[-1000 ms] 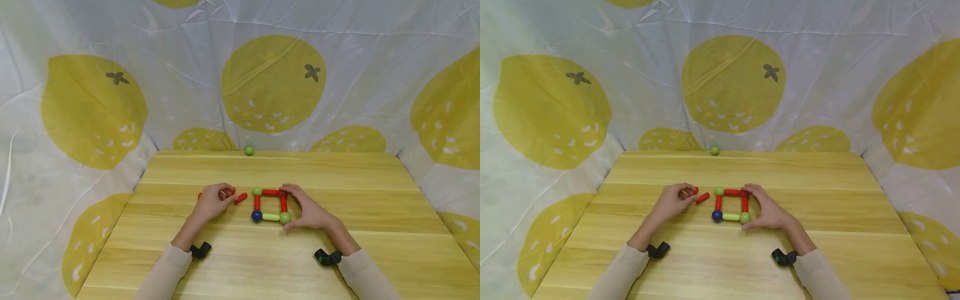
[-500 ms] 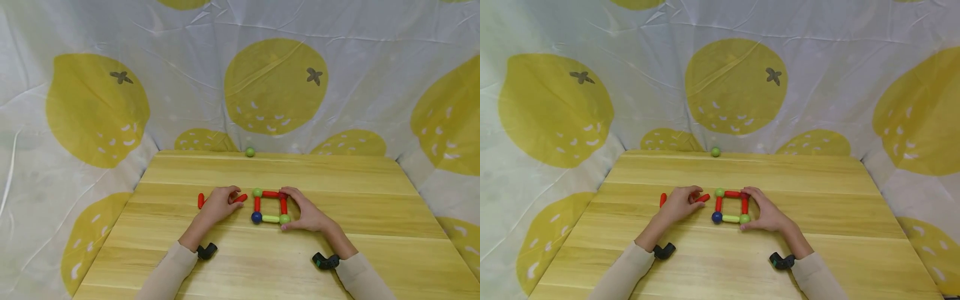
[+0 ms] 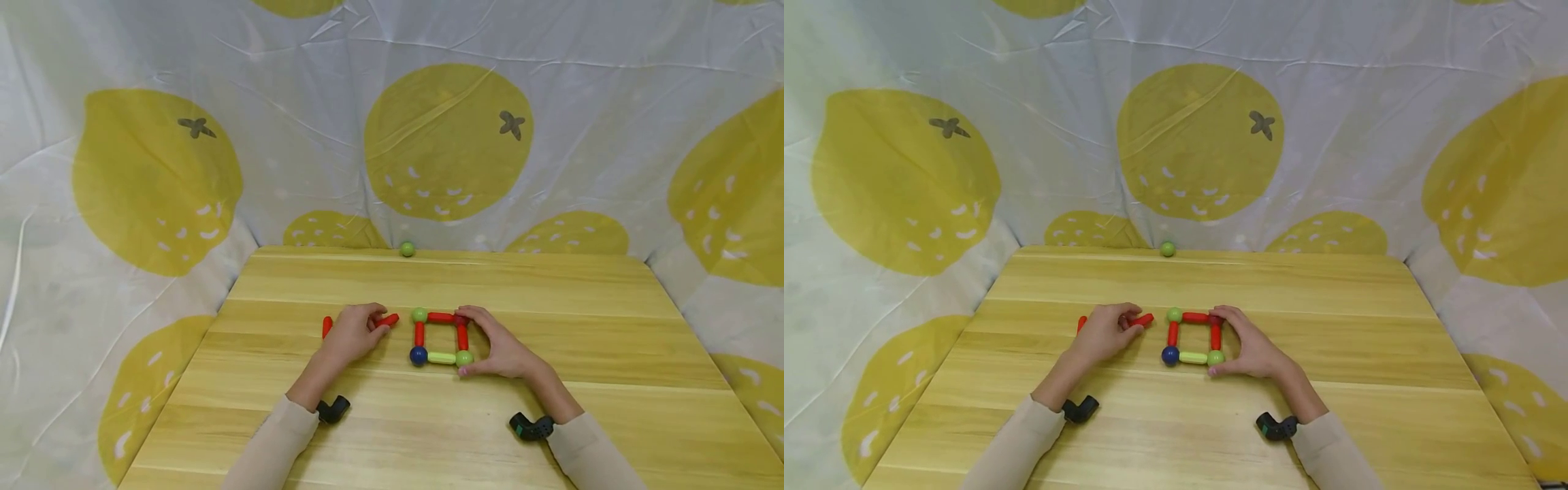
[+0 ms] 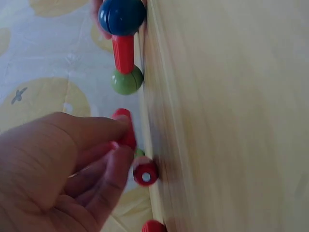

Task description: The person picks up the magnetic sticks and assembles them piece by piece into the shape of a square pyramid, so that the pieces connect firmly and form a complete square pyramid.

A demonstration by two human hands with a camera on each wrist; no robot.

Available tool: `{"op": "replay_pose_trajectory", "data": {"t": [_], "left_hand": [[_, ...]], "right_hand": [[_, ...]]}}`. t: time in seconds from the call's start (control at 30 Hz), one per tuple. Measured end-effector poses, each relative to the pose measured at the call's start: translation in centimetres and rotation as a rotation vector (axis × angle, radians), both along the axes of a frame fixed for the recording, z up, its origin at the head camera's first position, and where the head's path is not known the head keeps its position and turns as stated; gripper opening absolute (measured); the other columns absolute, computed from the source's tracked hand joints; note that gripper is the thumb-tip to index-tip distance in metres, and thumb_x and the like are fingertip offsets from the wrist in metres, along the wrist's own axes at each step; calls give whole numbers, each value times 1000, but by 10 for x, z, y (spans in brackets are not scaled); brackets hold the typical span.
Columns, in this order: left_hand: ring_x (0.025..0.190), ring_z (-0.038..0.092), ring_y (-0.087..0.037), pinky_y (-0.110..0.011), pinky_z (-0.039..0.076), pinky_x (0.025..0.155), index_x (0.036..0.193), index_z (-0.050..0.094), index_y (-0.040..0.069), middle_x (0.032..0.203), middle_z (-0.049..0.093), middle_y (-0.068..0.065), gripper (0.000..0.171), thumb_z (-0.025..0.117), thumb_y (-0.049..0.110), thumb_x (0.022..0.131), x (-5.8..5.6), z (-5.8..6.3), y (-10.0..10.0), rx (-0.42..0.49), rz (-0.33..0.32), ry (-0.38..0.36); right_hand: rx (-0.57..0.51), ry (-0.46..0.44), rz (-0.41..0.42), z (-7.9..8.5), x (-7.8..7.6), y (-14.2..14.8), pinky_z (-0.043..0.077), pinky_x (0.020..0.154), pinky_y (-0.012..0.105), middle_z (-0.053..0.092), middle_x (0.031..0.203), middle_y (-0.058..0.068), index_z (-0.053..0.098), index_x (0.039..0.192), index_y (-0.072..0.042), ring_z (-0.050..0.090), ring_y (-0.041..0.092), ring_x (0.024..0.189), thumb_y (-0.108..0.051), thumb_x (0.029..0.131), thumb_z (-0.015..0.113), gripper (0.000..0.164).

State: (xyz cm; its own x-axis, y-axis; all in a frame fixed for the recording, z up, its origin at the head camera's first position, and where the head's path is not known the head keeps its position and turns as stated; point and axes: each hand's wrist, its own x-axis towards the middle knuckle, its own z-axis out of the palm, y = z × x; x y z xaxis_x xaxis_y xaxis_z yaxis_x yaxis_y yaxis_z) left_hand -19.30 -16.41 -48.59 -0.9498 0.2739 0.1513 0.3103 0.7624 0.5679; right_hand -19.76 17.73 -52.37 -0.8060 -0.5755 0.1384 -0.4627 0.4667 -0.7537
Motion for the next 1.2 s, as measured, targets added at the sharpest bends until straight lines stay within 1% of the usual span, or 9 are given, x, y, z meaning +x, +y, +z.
{"op": "replay_pose_trajectory", "data": {"t": [0.13,0.27,0.33,0.5,0.63,0.77,0.93,1.03,1.2], "left_hand": [[80,67,-8,-21,58,73,127,70,6,104,72,-2,38,79,16,92,1,0,-4,157,-37,-66],[96,72,-12,-23,61,81,130,69,8,118,72,-4,37,76,19,95,4,-4,-3,274,-142,-157],[102,72,-14,-24,60,87,130,69,9,120,72,-3,36,75,20,96,6,-4,0,318,-203,-193],[110,70,-15,-25,58,96,127,72,12,120,71,-1,32,74,18,96,10,-3,11,384,-358,-209],[111,68,-12,-26,57,98,125,72,11,121,71,2,30,74,17,96,12,-5,17,395,-440,-212],[114,67,-11,-29,56,100,128,71,8,124,72,1,32,72,19,98,12,-10,21,378,-473,-227],[115,66,-11,-34,57,101,128,71,7,126,73,-2,33,71,21,98,12,-14,23,370,-474,-208],[113,67,-12,-36,57,100,129,71,9,124,73,2,33,72,21,98,13,-14,24,364,-474,-197],[110,68,-14,-35,58,98,133,68,8,120,71,3,36,71,10,98,14,-12,23,335,-492,-174]], "right_hand": [[9,4,-5,-1,0,0,31,118,67,33,164,6,37,158,-20,32,37,152,-49,68,95,111],[3,-10,-10,-1,-1,1,29,119,66,33,165,6,37,158,-22,30,36,153,-49,68,95,111],[3,-14,-12,-2,-2,2,29,120,65,32,165,5,37,158,-23,30,35,154,-50,68,95,110],[8,-21,-19,-3,-3,3,28,122,63,32,166,3,37,158,-25,29,33,154,-50,68,95,111],[8,-17,-23,-4,-4,3,28,122,62,33,165,3,37,158,-26,31,32,154,-50,68,95,110],[0,-19,-22,-4,-3,3,28,122,63,33,166,4,37,158,-24,31,33,154,-49,69,95,109],[-14,-18,-13,-4,-3,3,29,122,62,31,167,5,37,158,-22,30,33,154,-47,69,95,110],[-48,-15,2,-3,-4,4,34,121,56,30,166,9,38,157,-18,35,29,151,-44,69,97,109],[-88,-1,14,-2,-5,6,40,117,37,42,153,6,42,152,-14,46,24,139,-39,69,97,103]]}}
